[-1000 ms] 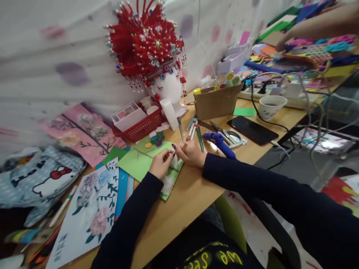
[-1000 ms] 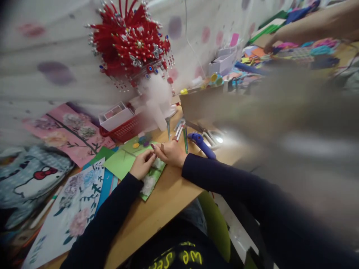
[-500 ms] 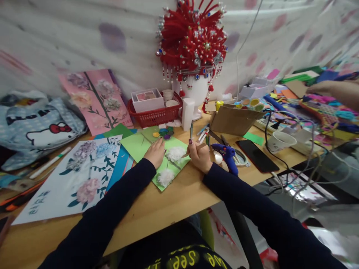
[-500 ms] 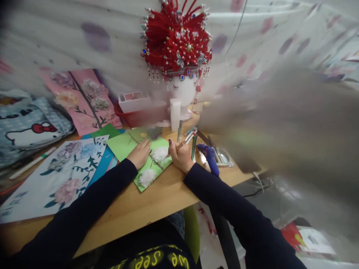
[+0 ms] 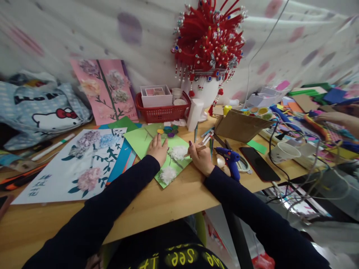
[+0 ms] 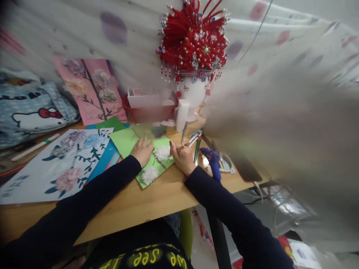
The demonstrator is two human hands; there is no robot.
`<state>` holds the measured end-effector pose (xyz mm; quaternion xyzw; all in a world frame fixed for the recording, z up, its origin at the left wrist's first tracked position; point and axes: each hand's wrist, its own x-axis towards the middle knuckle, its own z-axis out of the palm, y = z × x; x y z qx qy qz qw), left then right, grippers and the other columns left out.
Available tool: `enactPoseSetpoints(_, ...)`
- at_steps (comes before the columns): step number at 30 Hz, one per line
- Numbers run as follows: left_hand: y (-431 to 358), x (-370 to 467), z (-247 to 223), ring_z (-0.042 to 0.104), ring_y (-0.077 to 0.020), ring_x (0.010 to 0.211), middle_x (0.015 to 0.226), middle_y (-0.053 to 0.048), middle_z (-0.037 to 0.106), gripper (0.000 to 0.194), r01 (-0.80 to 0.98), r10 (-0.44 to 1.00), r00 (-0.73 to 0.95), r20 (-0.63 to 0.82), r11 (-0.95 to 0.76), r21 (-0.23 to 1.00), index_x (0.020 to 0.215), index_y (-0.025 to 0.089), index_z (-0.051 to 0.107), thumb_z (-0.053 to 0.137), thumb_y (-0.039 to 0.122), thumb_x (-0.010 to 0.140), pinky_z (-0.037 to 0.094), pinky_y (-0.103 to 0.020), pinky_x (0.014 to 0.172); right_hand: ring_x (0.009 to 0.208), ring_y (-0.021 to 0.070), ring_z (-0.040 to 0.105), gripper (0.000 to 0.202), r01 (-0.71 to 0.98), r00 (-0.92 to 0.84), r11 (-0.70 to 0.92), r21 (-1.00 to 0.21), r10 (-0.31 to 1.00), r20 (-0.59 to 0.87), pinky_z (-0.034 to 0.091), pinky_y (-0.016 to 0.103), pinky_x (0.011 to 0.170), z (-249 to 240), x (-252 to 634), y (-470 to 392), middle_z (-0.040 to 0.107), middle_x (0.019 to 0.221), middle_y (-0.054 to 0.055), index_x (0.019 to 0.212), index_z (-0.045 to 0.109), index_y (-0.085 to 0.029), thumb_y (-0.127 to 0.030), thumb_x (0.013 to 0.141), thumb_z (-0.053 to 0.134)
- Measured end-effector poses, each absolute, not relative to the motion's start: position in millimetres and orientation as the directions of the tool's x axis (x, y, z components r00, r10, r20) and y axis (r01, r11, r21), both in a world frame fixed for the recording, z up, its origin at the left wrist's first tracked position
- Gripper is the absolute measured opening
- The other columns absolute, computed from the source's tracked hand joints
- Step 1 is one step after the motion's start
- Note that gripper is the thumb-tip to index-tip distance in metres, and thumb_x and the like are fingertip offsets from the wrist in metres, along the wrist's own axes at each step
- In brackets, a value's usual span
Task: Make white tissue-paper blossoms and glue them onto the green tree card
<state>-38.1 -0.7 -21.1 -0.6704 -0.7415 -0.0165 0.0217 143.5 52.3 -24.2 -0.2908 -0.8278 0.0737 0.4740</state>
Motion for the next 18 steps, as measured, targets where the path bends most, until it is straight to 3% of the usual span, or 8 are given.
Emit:
enactPoseSetpoints(6, -4.0, -38.2, -15.3, 0.027, -0.0342, 0.136, 0.147, -0.021, 0.03, 0.05, 0.993, 0.993, -0.121, -0.011, 0.121, -0.018, 0.142, 0.017, 0.032, 0.032, 0.022, 0.092, 0.026, -0.046, 0.107, 0.041, 0.0088, 0.05, 0.046, 0.41, -0.423, 0.822, -0.395, 0.555, 0.716, 0.037, 0.025, 0.059, -24.6, 142.9, 53.2, 0.056, 0.045, -0.001, 0.055, 0.057, -0.018, -0.03, 0.095, 0.038)
enactPoseSetpoints(18, -1.1, -40.7, -22.0, 0.029, -0.0353, 0.135, 0.146, -0.023, 0.031, 0.048, 0.989, 0.992, -0.117, 0.047, 0.113, 0.096, 0.138, 0.014, 0.038, 0.032, 0.022, 0.091, 0.025, -0.05, 0.107, 0.049, 0.0101, 0.053, 0.043, 0.371, -0.486, 0.821, -0.433, 0.569, 0.664, 0.036, 0.024, 0.059, -20.7, 143.1, 54.1, 0.06, 0.053, 0.001, 0.059, 0.058, -0.018, -0.032, 0.094, 0.04)
